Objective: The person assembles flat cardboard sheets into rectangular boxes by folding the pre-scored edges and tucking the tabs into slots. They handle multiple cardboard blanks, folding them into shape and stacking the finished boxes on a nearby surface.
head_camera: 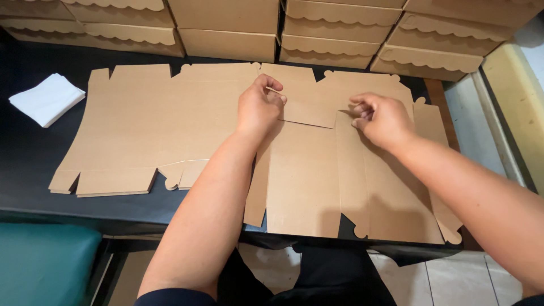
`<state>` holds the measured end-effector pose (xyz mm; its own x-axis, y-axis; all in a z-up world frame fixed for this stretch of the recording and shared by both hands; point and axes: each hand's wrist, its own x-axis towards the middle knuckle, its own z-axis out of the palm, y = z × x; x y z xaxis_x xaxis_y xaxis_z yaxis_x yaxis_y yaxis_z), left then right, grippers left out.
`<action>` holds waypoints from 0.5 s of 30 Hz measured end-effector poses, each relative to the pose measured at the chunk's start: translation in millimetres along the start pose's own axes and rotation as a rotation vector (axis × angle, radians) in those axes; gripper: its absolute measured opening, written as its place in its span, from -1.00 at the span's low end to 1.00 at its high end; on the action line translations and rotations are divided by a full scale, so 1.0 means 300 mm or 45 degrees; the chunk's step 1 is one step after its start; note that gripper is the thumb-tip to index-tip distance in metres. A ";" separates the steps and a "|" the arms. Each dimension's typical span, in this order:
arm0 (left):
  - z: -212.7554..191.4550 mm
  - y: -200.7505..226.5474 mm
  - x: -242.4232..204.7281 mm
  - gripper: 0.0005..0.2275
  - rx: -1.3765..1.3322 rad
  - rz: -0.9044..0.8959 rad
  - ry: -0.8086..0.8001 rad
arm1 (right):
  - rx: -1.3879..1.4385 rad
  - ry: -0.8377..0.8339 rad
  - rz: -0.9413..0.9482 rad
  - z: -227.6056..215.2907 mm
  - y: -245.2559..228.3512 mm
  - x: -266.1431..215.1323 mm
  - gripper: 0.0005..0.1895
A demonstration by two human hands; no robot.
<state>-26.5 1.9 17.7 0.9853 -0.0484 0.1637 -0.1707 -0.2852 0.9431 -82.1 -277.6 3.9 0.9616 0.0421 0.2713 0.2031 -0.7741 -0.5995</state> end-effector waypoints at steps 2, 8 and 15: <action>0.003 -0.003 -0.003 -0.88 -0.001 -0.009 0.004 | 0.009 -0.049 -0.001 0.004 0.001 -0.019 -0.56; 0.004 -0.025 0.012 -0.88 -0.016 0.007 -0.007 | -0.394 -0.179 -0.268 -0.002 -0.056 -0.056 -0.50; 0.023 -0.059 0.030 -0.85 -0.176 -0.046 -0.056 | -0.538 -0.260 -0.209 -0.003 -0.134 -0.083 -0.33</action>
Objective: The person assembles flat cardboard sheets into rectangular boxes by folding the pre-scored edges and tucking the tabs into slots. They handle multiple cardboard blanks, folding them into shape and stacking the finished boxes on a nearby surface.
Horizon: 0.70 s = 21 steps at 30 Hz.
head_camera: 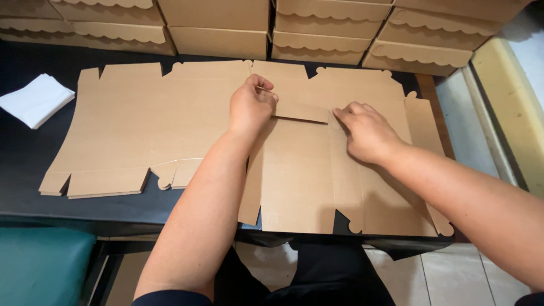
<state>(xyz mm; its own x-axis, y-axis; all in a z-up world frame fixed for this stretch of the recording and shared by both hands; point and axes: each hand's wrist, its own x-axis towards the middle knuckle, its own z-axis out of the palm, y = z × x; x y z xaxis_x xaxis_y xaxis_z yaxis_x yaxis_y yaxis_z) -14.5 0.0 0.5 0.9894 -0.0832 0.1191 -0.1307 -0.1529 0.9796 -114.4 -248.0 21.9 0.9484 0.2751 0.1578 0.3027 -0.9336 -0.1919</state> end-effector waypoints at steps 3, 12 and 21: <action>-0.012 0.003 -0.007 -0.78 0.070 0.097 -0.016 | -0.047 -0.015 0.028 0.024 -0.014 0.004 -0.36; -0.028 0.079 -0.030 -0.71 -0.075 0.130 -0.066 | 0.041 -0.121 -0.010 -0.028 0.379 0.090 -0.11; -0.052 0.119 -0.039 -0.74 -0.096 -0.029 -0.035 | -0.068 -0.216 0.156 -0.090 0.338 0.089 -0.01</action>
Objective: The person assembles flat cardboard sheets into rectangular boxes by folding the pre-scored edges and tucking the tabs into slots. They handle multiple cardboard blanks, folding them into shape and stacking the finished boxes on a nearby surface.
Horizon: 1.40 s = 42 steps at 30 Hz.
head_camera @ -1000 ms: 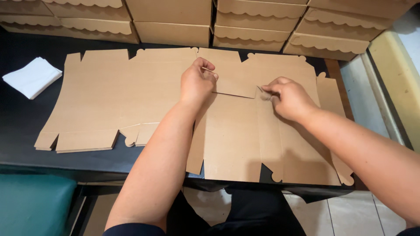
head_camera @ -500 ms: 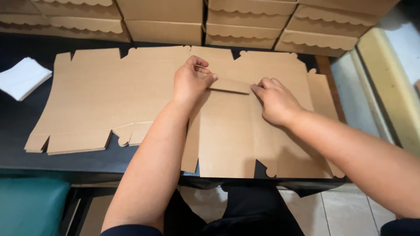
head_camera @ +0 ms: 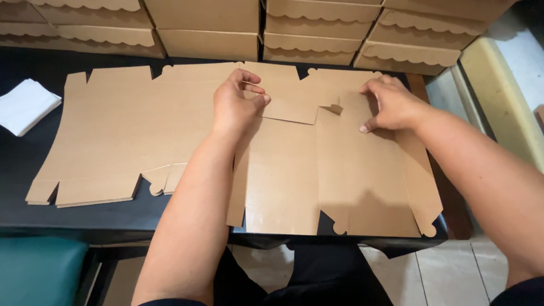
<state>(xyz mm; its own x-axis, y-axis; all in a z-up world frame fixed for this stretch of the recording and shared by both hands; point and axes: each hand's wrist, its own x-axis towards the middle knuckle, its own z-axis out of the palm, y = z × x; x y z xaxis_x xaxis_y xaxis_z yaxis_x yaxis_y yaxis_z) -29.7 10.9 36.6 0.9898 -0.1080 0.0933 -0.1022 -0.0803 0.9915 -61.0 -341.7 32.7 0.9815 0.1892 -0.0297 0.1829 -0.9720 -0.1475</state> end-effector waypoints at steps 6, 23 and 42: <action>-0.002 -0.014 0.007 -0.73 -0.063 -0.039 0.004 | 0.160 0.106 0.149 -0.028 -0.079 -0.070 0.03; -0.144 0.165 -0.009 -0.49 0.888 0.323 -0.087 | 0.357 0.040 0.194 -0.005 0.073 -0.039 -0.16; 0.513 0.043 -0.307 -0.17 1.549 0.444 -1.019 | 1.600 0.034 0.431 0.143 0.340 -0.133 -0.43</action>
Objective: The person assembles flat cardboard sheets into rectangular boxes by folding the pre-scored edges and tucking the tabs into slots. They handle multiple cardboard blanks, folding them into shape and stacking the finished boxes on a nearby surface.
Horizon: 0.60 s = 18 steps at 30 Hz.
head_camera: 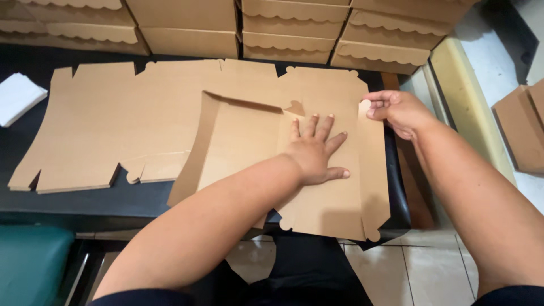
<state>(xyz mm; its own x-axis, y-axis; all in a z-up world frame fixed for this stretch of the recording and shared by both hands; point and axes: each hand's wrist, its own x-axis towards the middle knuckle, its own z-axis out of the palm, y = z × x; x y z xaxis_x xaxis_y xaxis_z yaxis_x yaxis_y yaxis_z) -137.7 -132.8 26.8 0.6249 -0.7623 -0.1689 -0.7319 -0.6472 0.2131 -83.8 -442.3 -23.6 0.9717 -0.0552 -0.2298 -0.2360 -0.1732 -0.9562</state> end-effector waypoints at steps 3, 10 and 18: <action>-0.009 -0.017 -0.002 -0.14 0.024 -0.030 -0.049 | -0.382 -0.011 -0.065 0.028 -0.018 -0.017 -0.52; -0.022 -0.039 -0.018 -0.14 0.043 -0.035 -0.034 | -1.057 0.189 -0.267 0.142 -0.125 -0.153 -0.71; -0.020 -0.030 -0.026 -0.13 0.045 -0.055 -0.011 | -1.331 0.286 -0.650 0.192 -0.104 -0.234 -0.75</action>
<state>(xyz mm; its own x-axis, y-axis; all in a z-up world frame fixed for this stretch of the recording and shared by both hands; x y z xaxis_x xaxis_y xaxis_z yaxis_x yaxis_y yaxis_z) -134.3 -120.8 32.0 0.6537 -0.7337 -0.1855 -0.7138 -0.6792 0.1710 -144.0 -376.3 11.9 0.9570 0.1000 0.2722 0.1811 -0.9392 -0.2917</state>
